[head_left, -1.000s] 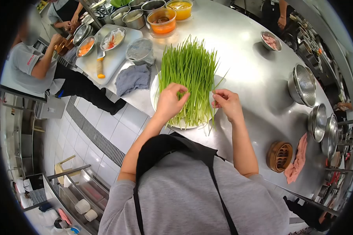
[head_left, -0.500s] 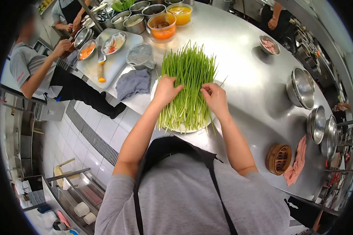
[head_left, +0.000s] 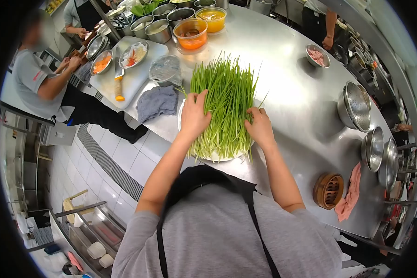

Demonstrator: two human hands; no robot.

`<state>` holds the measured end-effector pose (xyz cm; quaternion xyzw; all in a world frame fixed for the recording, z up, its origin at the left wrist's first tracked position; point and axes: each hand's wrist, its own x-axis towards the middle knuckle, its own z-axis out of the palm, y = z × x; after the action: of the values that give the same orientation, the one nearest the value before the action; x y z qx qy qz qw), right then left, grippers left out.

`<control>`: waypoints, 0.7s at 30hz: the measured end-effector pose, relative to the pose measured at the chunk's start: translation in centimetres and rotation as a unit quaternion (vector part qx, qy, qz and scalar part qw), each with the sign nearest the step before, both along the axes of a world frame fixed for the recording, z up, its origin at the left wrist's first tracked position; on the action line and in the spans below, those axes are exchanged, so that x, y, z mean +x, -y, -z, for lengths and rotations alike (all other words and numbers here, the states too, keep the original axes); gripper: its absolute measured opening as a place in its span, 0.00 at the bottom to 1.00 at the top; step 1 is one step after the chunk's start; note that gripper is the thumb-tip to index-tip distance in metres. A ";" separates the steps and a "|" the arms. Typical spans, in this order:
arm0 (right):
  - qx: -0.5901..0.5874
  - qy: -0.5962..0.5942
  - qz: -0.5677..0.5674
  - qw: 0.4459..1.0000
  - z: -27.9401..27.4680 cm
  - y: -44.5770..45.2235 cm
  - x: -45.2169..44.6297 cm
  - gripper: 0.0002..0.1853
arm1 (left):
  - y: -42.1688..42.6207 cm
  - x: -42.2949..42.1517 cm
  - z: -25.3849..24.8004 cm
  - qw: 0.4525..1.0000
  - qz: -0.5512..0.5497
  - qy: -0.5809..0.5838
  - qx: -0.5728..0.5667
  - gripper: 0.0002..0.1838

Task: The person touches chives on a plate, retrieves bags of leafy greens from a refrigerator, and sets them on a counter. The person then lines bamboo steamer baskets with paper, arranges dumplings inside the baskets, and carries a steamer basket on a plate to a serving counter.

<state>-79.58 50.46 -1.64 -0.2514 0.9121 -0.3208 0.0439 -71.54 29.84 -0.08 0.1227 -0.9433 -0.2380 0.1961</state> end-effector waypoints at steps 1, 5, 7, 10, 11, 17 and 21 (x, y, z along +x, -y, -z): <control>-0.031 0.000 -0.001 1.000 0.2 0.0 0.0 0.19 | -0.1 0.0 0.2 1.000 0.000 0.001 0.000 0.34; -0.083 -0.010 -0.015 0.996 -1.3 2.3 1.4 0.20 | -2.0 -0.4 -0.2 0.999 0.019 -0.037 0.015 0.35; -0.089 -0.065 -0.072 0.991 -2.1 3.7 2.3 0.21 | -2.6 -0.5 -0.4 0.998 0.011 -0.043 -0.039 0.36; 0.027 -0.067 -0.058 0.996 -2.2 3.1 2.4 0.23 | -1.7 -0.3 -0.1 0.996 -0.011 0.036 -0.075 0.35; 0.062 -0.057 -0.054 0.995 -1.8 2.5 2.1 0.23 | -1.0 -0.1 0.0 0.996 -0.013 0.037 -0.075 0.35; -0.030 -0.030 -0.021 0.999 -0.9 1.4 2.0 0.27 | -3.1 0.1 -0.3 0.998 0.020 -0.002 -0.065 0.40; 0.048 -0.086 -0.077 0.992 -1.2 1.6 2.9 0.28 | -3.9 -0.1 0.2 0.988 0.012 0.071 -0.133 0.48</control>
<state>-76.66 48.85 -0.43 -0.3449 0.9049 -0.2492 0.0014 -71.62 33.75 -0.29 0.1006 -0.9795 -0.1033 0.1403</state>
